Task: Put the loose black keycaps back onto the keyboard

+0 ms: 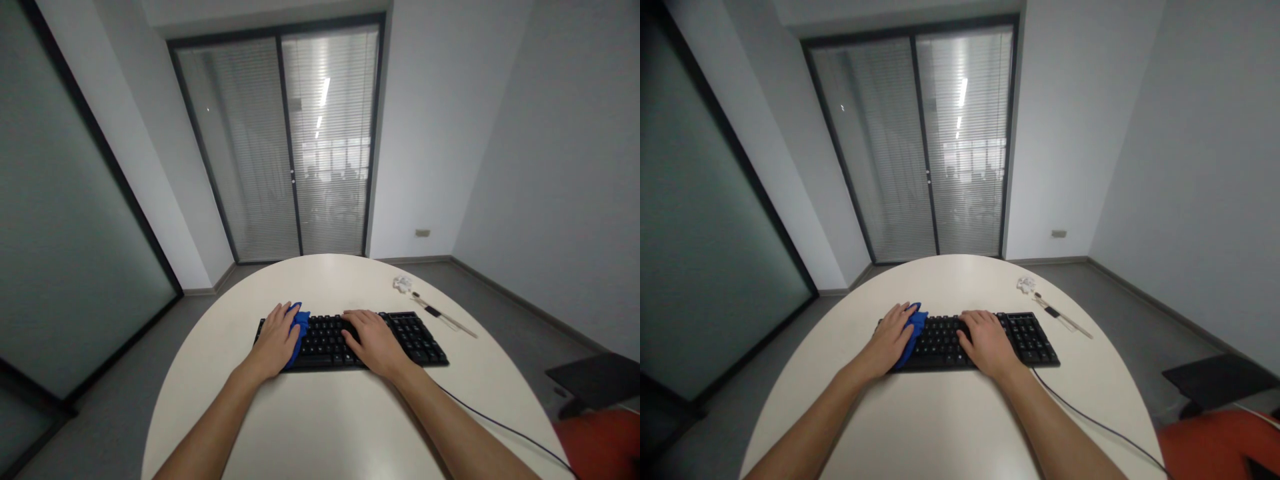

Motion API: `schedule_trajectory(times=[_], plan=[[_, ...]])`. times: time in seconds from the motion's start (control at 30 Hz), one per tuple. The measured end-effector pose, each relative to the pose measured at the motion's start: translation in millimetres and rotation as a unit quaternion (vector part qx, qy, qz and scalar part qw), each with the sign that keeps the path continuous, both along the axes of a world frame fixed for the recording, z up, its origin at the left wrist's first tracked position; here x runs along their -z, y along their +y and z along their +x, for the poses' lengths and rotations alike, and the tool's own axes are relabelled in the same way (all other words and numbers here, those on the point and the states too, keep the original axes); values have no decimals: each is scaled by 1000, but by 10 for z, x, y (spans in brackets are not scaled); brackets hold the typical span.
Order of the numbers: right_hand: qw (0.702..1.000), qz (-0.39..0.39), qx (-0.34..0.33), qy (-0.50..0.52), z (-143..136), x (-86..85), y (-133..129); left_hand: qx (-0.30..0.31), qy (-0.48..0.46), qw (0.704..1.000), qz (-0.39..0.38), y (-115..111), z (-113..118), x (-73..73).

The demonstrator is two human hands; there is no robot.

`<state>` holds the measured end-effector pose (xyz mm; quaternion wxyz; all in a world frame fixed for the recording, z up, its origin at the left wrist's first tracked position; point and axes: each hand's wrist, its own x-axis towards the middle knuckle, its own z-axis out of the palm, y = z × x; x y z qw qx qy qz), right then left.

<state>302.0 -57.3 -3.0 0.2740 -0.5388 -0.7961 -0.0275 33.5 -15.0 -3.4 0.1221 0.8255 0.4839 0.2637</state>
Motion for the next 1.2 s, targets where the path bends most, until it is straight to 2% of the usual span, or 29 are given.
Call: schedule_trajectory(times=[0.13, 0.33, 0.53, 0.6, 0.7, 0.77, 0.9, 1.0, 1.2], plan=[[1000, 18, -19, 16, -112, -56, -64, 27, 10, 997, -69, 36, -65, 34], [996, -16, -80, 32, -519, -31, -184, 52, -82, 989, -108, 44, -156, -18], [989, -62, -138, 3, -890, -36, -10, 135, -169, 970, -108, 173, -360, -59], [986, -69, -150, 10, -992, -82, 99, 119, -202, 968, -91, 255, -444, -23], [978, -69, -193, 26, -1140, -142, 239, 46, -237, 968, -73, 399, -570, 87], [977, -65, -197, 40, -1235, -153, 298, 18, -242, 967, -74, 493, -641, 179], [974, -37, -219, 36, -1390, -112, 320, 18, -219, 970, -102, 615, -720, 306], [969, -18, -244, 21, -1449, -70, 268, 27, -211, 970, -116, 631, -741, 300], [968, -29, -247, -30, -1454, -47, 101, 30, -207, 966, -152, 590, -776, 209]])
